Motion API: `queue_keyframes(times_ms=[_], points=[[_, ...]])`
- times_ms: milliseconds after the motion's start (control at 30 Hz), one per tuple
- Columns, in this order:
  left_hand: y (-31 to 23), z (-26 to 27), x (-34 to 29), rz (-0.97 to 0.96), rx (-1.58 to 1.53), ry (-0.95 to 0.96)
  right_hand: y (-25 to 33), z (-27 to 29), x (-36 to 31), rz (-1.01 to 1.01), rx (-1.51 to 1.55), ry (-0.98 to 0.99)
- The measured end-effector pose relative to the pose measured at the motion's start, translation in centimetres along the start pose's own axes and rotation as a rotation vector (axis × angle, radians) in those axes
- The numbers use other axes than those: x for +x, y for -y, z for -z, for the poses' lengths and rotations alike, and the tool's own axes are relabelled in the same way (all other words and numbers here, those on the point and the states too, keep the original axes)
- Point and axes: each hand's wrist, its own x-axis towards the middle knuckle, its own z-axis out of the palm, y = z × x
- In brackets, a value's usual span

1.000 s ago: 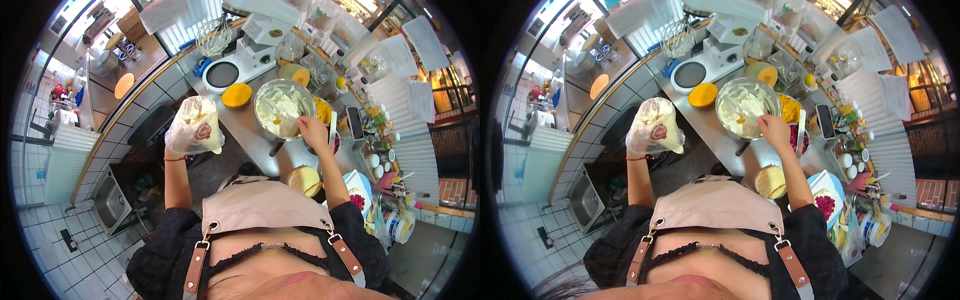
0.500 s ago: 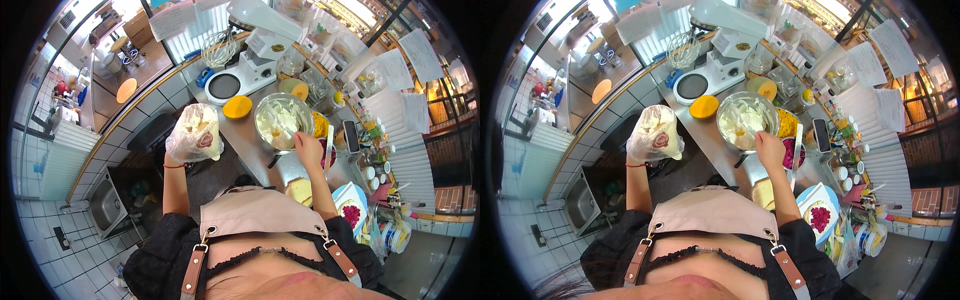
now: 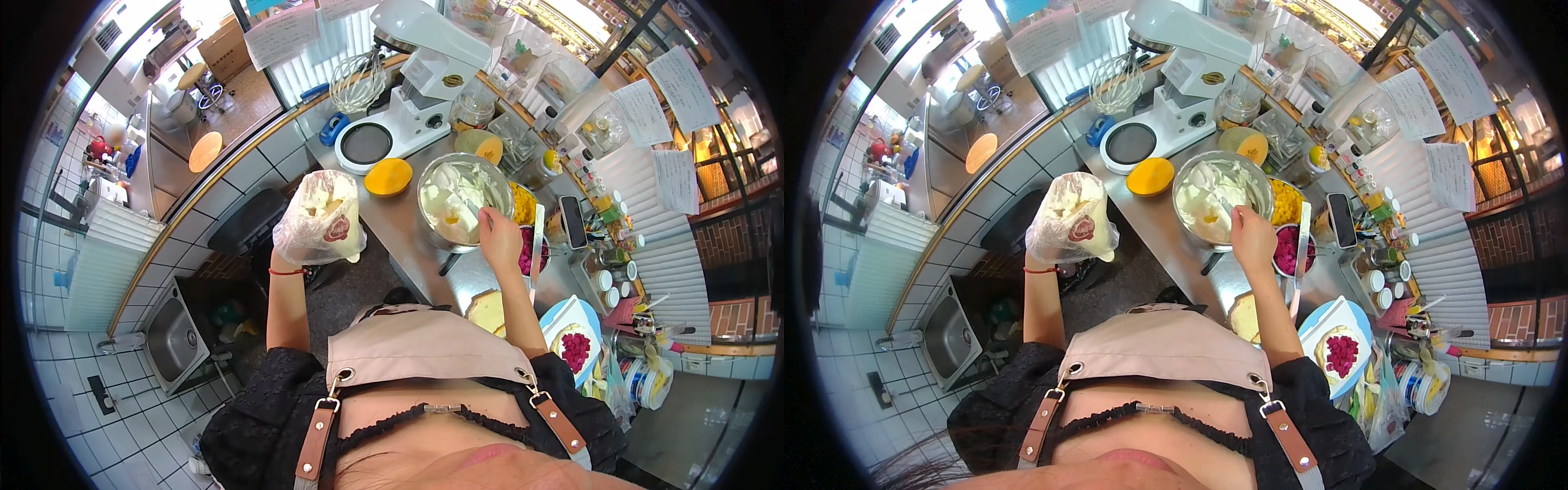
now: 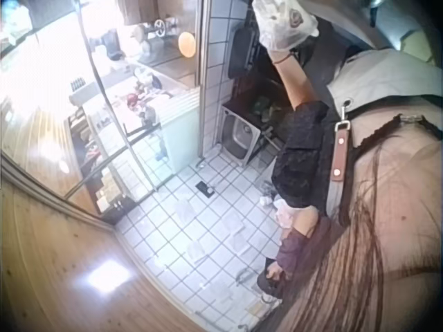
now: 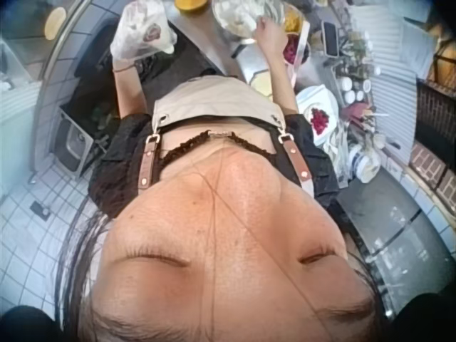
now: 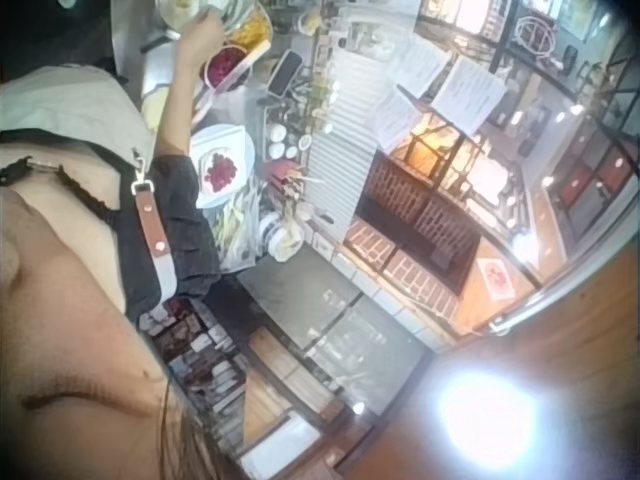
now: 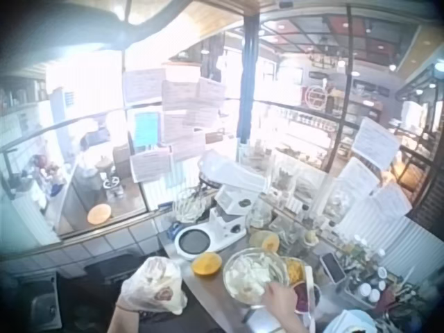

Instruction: The person assembles a layered crepe dessert by spreading cream on a crepe, placing a second crepe on top, and adding chopped dragon fruit. The person then fills a piping bag with cream and pipes it onto the dessert.

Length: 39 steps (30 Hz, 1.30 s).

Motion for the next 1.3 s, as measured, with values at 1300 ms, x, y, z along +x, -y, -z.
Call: queue_keyframes(times_ms=[1300], points=[[5.3,4.0,0.1,0.128,-0.060,0.212,-6.0,2.0,6.5,-0.079,0.393,0.772]])
